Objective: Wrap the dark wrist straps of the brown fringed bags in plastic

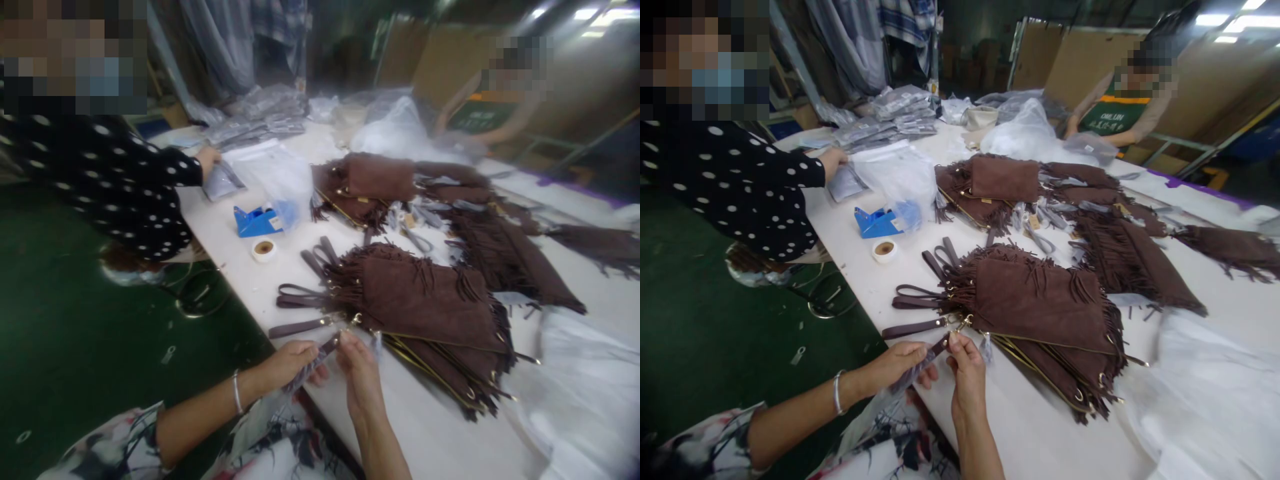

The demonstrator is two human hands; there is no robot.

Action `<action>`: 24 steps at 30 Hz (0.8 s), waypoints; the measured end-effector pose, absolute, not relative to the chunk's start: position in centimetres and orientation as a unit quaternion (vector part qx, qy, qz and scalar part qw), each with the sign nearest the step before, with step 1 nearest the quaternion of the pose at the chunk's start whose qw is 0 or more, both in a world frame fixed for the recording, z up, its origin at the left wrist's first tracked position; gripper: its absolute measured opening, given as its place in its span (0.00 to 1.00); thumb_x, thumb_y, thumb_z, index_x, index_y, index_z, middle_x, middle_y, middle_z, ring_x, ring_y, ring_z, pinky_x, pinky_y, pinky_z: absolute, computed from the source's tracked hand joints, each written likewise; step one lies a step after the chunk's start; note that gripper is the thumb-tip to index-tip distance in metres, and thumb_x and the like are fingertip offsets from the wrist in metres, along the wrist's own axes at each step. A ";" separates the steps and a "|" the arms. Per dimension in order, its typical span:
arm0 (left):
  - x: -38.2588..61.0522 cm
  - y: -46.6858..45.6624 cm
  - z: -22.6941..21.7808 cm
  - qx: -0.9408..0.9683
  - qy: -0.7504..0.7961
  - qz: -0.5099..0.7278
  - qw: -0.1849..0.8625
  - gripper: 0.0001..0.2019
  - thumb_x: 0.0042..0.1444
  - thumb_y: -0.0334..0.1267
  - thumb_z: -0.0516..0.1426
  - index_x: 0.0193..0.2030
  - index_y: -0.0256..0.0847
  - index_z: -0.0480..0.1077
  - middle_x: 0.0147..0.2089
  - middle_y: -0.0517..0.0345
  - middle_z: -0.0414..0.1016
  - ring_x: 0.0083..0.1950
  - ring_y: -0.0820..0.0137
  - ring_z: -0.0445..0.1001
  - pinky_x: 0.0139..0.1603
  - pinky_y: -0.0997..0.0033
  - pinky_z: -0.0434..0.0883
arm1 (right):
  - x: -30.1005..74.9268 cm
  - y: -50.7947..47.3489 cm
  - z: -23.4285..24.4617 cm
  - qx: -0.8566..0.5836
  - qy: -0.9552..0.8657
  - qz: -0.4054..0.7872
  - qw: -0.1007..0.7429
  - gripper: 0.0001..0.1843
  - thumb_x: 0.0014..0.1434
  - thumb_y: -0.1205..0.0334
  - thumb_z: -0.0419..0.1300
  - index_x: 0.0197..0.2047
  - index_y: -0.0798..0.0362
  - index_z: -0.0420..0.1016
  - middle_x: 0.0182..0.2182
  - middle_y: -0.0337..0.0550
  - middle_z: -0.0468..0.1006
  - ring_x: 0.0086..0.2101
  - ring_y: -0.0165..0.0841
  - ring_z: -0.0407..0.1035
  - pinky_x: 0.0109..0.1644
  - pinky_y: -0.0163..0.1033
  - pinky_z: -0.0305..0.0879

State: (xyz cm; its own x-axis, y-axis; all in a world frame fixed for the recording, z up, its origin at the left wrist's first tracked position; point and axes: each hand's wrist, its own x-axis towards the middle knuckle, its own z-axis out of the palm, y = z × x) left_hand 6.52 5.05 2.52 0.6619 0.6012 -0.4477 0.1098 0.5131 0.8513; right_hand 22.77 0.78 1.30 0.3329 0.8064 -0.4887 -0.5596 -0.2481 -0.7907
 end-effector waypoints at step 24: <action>12.7 5.8 2.3 0.494 0.424 0.224 0.725 0.33 0.60 0.61 0.48 0.57 0.32 0.67 0.28 0.53 0.74 0.25 0.67 0.70 0.27 0.70 0.68 | 24.3 0.6 0.9 -0.587 -0.239 0.501 0.590 0.20 0.51 0.43 0.64 0.31 0.52 0.80 0.20 0.39 0.74 0.22 0.33 0.65 0.28 0.38 0.63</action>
State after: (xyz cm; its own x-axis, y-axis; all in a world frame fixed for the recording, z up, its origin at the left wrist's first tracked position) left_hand 12.72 5.77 2.34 0.5400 0.7439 -0.3937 0.0934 0.4119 0.9064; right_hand 24.27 0.56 0.90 0.3848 0.8707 -0.3063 -0.3099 -0.1907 -0.9315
